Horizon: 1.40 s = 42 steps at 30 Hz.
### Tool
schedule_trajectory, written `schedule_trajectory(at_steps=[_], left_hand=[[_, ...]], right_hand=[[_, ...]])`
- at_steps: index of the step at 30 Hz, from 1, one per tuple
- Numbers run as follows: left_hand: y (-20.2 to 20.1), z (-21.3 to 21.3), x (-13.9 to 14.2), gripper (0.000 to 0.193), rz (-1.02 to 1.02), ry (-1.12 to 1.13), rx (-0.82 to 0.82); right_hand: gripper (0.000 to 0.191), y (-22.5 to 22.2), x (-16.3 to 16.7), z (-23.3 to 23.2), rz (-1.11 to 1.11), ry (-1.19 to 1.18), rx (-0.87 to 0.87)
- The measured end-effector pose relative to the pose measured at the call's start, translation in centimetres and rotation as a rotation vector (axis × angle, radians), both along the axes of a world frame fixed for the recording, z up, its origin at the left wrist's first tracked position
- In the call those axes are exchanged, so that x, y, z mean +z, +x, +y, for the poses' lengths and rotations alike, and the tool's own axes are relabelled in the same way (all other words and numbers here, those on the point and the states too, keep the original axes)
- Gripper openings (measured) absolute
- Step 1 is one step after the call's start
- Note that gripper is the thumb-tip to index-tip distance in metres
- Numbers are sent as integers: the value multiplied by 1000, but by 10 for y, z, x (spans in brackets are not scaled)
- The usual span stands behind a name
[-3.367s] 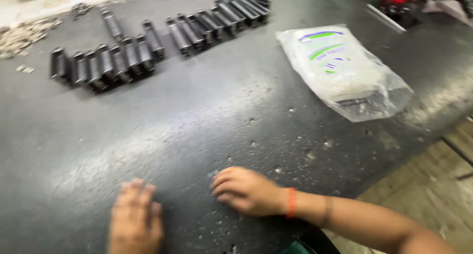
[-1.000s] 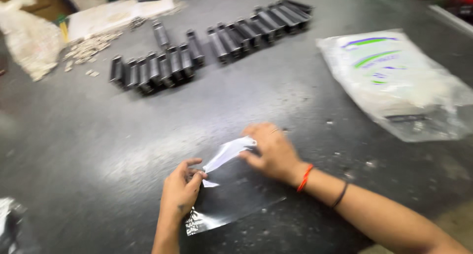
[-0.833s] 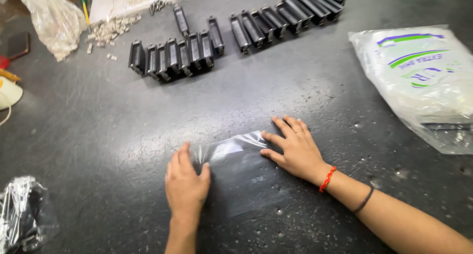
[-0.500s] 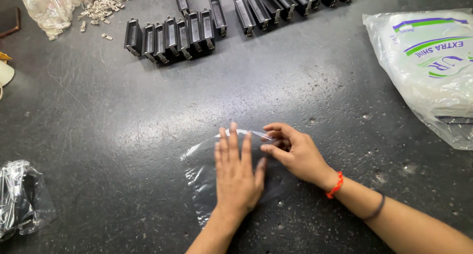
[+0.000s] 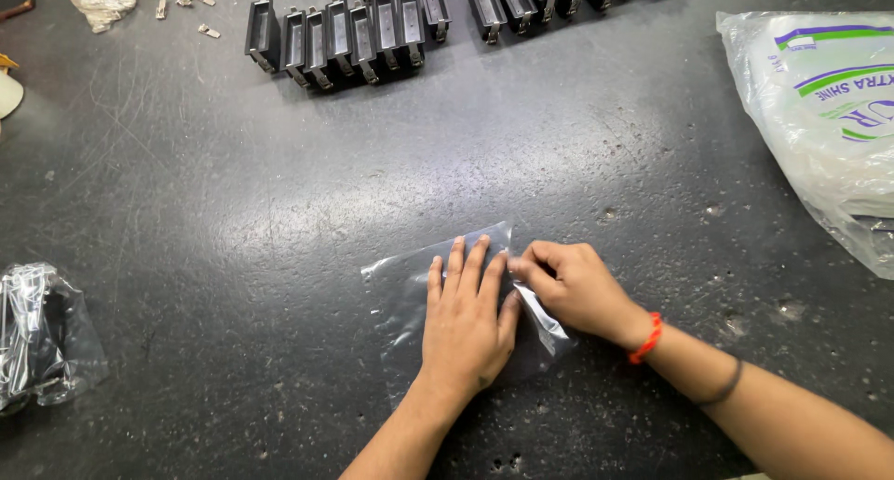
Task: The person places small black rectangular components into clear plastic bags, seals them, and stacks them on the table. They also handle a larger black component, inspecting its metal contacts and sliding parts before placing it aside.
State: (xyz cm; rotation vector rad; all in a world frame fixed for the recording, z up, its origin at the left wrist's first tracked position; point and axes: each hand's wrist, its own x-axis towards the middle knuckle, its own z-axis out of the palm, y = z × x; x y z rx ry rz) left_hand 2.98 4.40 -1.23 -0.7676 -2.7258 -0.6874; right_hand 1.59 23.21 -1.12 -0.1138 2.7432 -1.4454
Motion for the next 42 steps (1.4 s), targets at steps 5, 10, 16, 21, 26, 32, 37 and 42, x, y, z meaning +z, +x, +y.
schedule_trajectory(at_steps=[5, 10, 16, 21, 26, 32, 37, 42], left_hand=[[0, -1, 3, 48, 10, 20, -3], [-4, -5, 1, 49, 19, 3, 40], [-2, -6, -3, 51, 21, 10, 43], [-3, -7, -1, 51, -33, -5, 49], [-5, -8, -1, 50, -31, -6, 58], [-1, -7, -2, 49, -91, 40, 62], [-7, -11, 2, 51, -19, 18, 80], [-10, -13, 18, 35, -85, 228, 176]], right_hand=[[21, 8, 5, -9, 61, -38, -6], [18, 9, 13, -5, 27, -184, 108], [30, 6, 1, -23, 202, 188, -28], [20, 11, 5, -13, 298, -209, 156], [16, 6, 7, -11, 202, -39, 78], [27, 7, 1, -23, 117, 62, -52], [13, 7, 14, -7, -205, -537, 189], [14, 12, 17, -14, -257, -360, -3]])
